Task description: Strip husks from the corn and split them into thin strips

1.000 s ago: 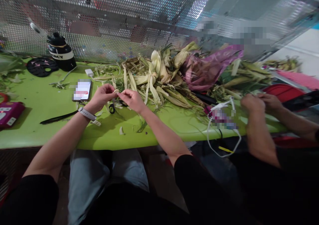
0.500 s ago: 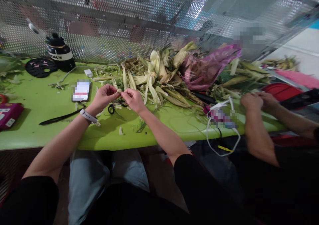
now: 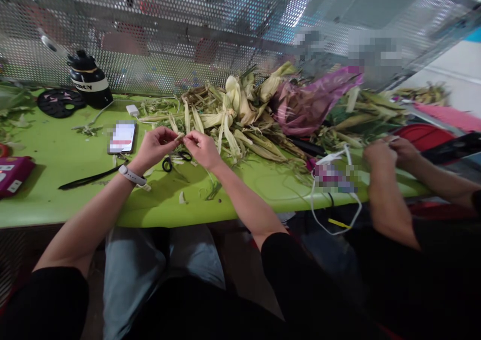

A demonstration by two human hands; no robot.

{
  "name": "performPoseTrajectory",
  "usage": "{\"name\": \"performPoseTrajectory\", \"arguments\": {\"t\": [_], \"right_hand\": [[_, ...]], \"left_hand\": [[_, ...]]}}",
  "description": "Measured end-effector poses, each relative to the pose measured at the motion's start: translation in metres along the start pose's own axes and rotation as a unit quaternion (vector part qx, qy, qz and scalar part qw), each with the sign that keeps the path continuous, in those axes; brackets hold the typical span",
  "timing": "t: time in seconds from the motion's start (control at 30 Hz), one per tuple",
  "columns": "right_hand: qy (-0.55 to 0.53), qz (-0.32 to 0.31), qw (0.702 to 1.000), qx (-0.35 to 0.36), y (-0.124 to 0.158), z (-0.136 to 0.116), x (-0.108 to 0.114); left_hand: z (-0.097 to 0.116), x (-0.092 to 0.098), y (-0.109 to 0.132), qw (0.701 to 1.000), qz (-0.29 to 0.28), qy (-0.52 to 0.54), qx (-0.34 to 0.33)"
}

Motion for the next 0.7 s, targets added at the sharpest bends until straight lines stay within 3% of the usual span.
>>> {"name": "performPoseTrajectory", "arguments": {"t": [0.13,0.3,0.5,0.7], "right_hand": [[0.011,0.023,1.000,0.001,-0.0011,0.0026,0.0038],[-0.060,-0.024,0.997,0.043,-0.0049,0.0069,0.0058],[-0.011,-0.022,0.997,0.074,-0.0036,0.0045,0.0039],[0.032,0.005,0.997,0.071,-0.0036,0.0060,-0.0033]], "left_hand": [[0.0010,-0.0010,0.0001,1.000,-0.014,0.019,-0.004],[0.0040,0.0000,0.0002,0.999,-0.013,0.042,-0.010],[0.0027,0.0015,-0.0010,0.999,0.023,0.002,-0.030],[0.0006,-0.0033,-0.0015,0.998,-0.034,0.057,-0.020]]}}
Point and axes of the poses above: each hand's wrist, its own y-axis away from the middle knuckle, its own x-axis out of the back of the hand, z = x × y, the point moved 2 cm from there along -y, towards the middle knuckle, and after that the axes turned 15 degrees about -z, right-handed, at the moved point
